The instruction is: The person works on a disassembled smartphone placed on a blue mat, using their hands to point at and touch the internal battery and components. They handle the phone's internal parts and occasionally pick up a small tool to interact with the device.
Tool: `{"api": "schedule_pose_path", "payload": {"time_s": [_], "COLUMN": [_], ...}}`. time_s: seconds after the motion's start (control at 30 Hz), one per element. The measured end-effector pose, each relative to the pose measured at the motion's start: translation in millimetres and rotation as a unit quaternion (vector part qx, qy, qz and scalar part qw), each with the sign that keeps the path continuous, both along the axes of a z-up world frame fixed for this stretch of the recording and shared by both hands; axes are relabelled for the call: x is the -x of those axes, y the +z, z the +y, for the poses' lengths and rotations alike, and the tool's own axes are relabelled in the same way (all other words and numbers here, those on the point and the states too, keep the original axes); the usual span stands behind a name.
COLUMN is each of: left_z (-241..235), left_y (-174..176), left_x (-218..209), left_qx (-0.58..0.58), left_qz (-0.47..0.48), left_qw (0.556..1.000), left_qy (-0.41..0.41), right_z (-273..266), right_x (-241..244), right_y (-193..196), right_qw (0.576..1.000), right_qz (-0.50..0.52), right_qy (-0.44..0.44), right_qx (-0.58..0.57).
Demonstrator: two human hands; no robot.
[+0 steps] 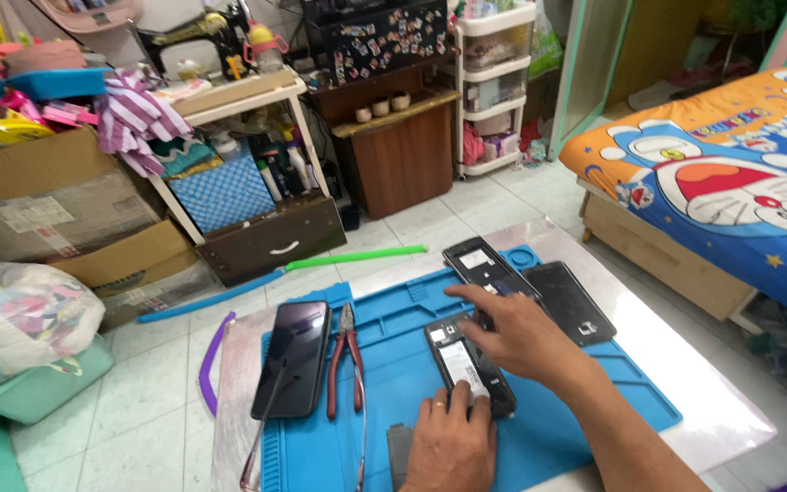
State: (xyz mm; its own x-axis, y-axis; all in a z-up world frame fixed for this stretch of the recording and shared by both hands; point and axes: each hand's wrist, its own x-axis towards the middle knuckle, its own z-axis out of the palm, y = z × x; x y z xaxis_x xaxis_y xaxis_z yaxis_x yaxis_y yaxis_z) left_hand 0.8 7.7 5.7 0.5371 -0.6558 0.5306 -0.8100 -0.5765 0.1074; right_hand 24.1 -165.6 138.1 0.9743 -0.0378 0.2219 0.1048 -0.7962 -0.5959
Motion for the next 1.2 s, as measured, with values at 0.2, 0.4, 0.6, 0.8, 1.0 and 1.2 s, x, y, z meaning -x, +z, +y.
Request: {"api": "schedule_pose_path", "payload": {"time_s": [0.2, 0.4, 0.6, 0.8, 1.0, 1.2], "left_z": [5, 4, 6, 8, 9, 8], "left_y": [40, 39, 49, 44, 59, 61], "left_x": [12, 14, 18, 20, 28, 29], "left_qx": [-0.013, 0.022, 0.028, 0.029, 0.079, 0.069], "left_qz": [-0.002, -0.037, -0.033, 0.025, 0.017, -0.021], "left_qw": [1.0, 0.999, 0.999, 0.999, 0.992, 0.993], "left_qy": [0.006, 0.019, 0.028, 0.02, -0.093, -0.094], "right_z": [-9, -9, 2, -8, -5, -14], "right_x": [0, 2, 3, 8, 2, 6], "right_y": [17, 16, 22, 28, 21, 29], "right_qw": [0.996, 0.979, 0.99, 0.962, 0.969, 0.974], "right_qz": [0.055, 0.11, 0.095, 0.169, 0.127, 0.165], "right_qy": [0.04, -0.021, -0.029, -0.014, -0.011, 0.008], "right_qx": [-0.052, -0.17, -0.102, -0.213, -0.211, -0.152]}}
